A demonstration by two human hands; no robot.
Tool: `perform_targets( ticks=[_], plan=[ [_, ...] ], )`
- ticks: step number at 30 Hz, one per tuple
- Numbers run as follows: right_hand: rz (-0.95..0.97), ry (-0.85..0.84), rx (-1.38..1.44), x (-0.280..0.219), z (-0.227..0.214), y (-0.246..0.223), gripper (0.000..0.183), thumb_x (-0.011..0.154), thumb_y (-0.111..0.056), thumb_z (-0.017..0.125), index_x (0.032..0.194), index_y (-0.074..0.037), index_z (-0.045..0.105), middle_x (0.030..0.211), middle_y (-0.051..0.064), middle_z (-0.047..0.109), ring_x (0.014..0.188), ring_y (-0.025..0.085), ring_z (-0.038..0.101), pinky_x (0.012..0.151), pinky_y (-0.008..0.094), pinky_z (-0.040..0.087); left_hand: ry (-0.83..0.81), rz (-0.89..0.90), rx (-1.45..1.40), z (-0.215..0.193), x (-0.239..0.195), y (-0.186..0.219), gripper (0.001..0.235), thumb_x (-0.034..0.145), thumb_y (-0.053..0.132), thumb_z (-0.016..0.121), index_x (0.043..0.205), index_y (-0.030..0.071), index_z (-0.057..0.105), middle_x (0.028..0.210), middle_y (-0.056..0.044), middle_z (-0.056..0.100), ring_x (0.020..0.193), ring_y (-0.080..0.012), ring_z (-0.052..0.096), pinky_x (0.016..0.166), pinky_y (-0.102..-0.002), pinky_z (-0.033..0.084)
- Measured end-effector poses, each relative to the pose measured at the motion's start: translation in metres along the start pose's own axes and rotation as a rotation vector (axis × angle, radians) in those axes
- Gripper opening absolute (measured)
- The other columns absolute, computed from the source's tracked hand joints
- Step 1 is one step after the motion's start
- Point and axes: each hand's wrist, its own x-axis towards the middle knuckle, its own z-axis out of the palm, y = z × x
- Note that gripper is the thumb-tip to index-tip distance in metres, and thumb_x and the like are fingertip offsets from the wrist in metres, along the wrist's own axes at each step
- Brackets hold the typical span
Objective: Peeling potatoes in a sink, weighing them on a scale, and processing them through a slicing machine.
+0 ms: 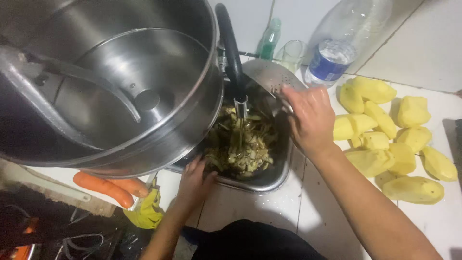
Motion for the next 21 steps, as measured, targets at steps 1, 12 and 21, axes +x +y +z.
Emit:
perform_targets(
  ticks=[1, 12, 21],
  plan=[
    [-0.049, -0.005, -0.021, -0.003, -0.005, 0.002, 0.063, 0.071, 0.007, 0.074, 0.132, -0.006, 0.065, 0.098, 0.016, 0.065, 0.094, 0.04, 0.061, 0.085, 0.047, 0.051, -0.041, -0.034, 0.003, 0.003, 0.004, 0.0, 0.055, 0.092, 0.032, 0.071, 0.137, 0.004, 0.057, 0.152, -0.025, 0.046, 0.137, -0.0458, 0.044, 0.111, -0.052, 0.038],
    [1.465, 0.382, 0.967, -0.117, 0.043, 0.05, 0.028, 0.107, -0.024, 0.054, 0.117, -0.002, 0.068, 0.103, 0.006, 0.07, 0.09, 0.016, 0.064, 0.082, 0.032, 0.055, -0.056, -0.245, -1.032, 0.108, 0.034, -0.059, 0.056, 0.103, 0.023, 0.056, 0.153, 0.002, 0.044, 0.141, -0.018, 0.059, 0.127, -0.0278, 0.054, 0.111, -0.041, 0.04],
    [1.801, -0.029, 1.412, -0.186, 0.046, 0.029, 0.024, 0.1, -0.029, 0.065, 0.112, -0.009, 0.066, 0.082, 0.003, 0.063, 0.058, 0.012, 0.056, 0.042, 0.025, 0.043, 0.096, -0.293, -1.222, -0.014, 0.016, 0.065, 0.058, 0.098, 0.017, 0.054, 0.153, 0.002, 0.041, 0.146, -0.012, 0.056, 0.135, -0.0228, 0.05, 0.117, -0.035, 0.031]
  ],
)
